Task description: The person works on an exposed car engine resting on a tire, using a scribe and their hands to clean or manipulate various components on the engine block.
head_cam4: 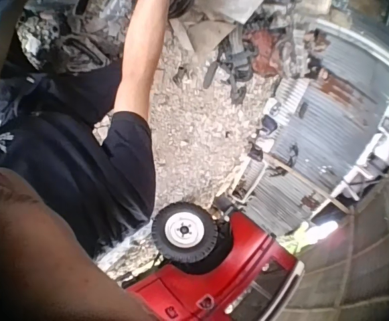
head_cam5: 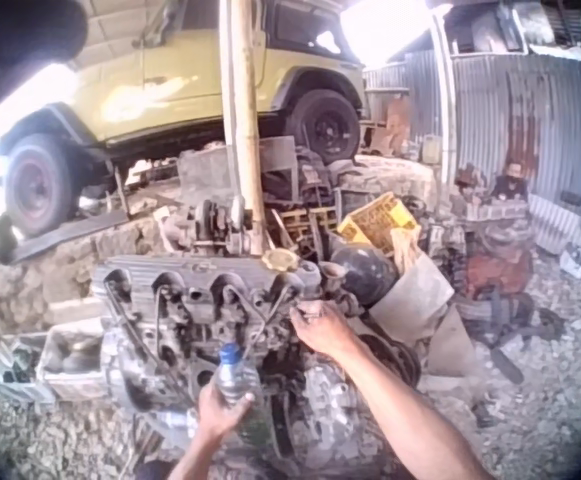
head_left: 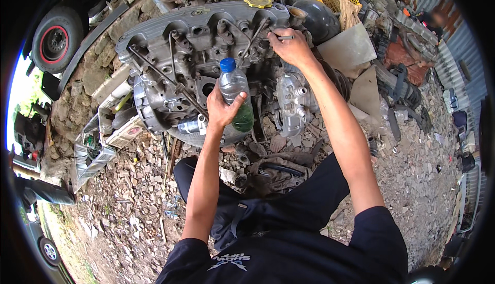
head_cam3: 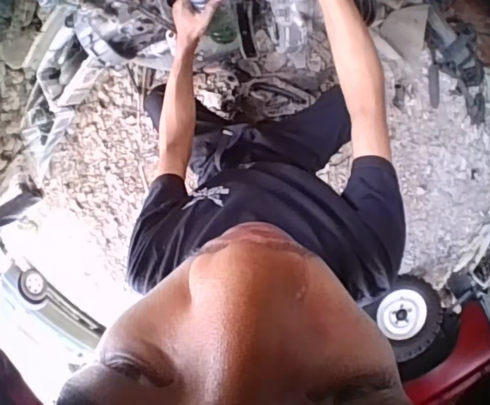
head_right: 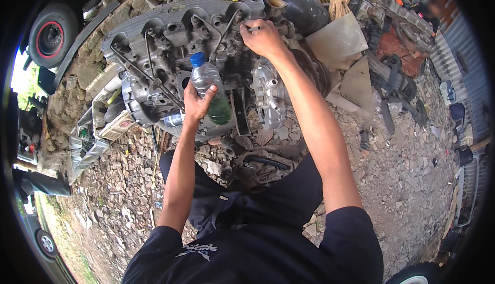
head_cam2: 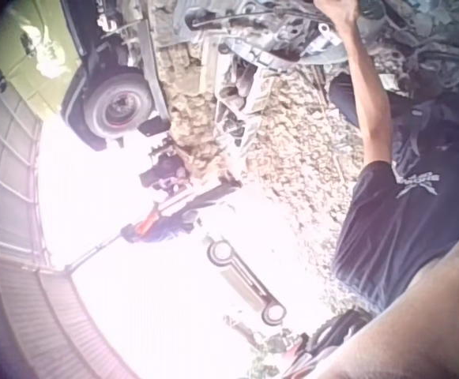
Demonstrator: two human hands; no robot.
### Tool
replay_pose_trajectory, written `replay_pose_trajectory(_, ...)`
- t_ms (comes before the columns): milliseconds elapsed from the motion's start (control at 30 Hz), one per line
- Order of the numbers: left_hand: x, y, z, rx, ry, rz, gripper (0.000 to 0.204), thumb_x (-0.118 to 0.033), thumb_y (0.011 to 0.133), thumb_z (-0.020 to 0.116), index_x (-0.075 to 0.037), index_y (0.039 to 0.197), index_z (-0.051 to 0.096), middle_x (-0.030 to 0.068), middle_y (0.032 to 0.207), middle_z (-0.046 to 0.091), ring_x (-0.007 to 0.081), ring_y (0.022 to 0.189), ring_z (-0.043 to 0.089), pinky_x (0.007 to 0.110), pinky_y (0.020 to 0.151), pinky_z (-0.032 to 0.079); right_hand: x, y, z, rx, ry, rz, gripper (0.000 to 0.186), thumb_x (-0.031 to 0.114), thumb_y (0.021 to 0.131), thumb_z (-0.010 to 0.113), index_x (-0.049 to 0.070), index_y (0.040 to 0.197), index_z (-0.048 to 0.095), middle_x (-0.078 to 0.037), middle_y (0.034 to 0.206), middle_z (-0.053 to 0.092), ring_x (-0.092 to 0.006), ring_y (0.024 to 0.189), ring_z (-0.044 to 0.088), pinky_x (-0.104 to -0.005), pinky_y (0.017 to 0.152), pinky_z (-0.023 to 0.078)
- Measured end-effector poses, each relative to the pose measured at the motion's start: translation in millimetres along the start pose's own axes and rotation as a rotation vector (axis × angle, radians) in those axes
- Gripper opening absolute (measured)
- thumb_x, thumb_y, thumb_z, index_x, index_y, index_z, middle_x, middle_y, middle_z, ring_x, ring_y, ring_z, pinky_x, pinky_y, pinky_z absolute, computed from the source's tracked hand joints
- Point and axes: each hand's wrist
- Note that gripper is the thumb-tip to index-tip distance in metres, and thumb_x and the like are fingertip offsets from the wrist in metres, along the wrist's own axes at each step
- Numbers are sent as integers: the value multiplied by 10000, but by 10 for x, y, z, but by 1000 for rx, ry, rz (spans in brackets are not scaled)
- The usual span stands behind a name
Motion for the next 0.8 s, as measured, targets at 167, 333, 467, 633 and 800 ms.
replay_pose_trajectory(167,1,4,3,-8,25,42,721,-529,777,772,0,1230,587,169,983,724,309,937,715,409,845,535,100,17,-29,-86,31,-60,272,298,931,606,51,858,692,-212,810,664,-427,789,651,-465,681,535)
replay_pose_trajectory(333,26,0,0,-15,37,21,730,-557,780,759,-4,1225,590,170,983,725,318,938,714,414,843,535,92,1,7,52,7,-88,269,270,949,626,14,918,705,-167,793,701,-338,715,676,-380,643,538)
replay_pose_trajectory(467,6,-4,20,-13,39,12,732,-577,782,747,-11,1219,592,169,974,727,323,930,716,417,843,535,55,-28,34,27,110,-127,253,258,912,647,21,827,676,-206,822,669,-405,785,656,-444,657,534)
replay_pose_trajectory(633,-8,-10,-8,-14,37,17,733,-576,783,744,-13,1226,588,167,967,729,325,926,716,419,841,535,147,-26,-5,-125,96,-163,251,248,913,651,11,838,686,-208,836,675,-407,803,660,-443,692,540)
replay_pose_trajectory(800,-12,-4,22,-22,25,9,726,-573,781,745,-11,1216,592,168,967,728,327,925,715,420,842,534,89,-53,39,138,117,-64,226,246,922,640,37,878,713,-189,839,696,-355,790,703,-409,669,553)
Point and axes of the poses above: each hand's wrist, its own y-axis towards the middle knuckle, its own z-axis out of the palm, x = y × z
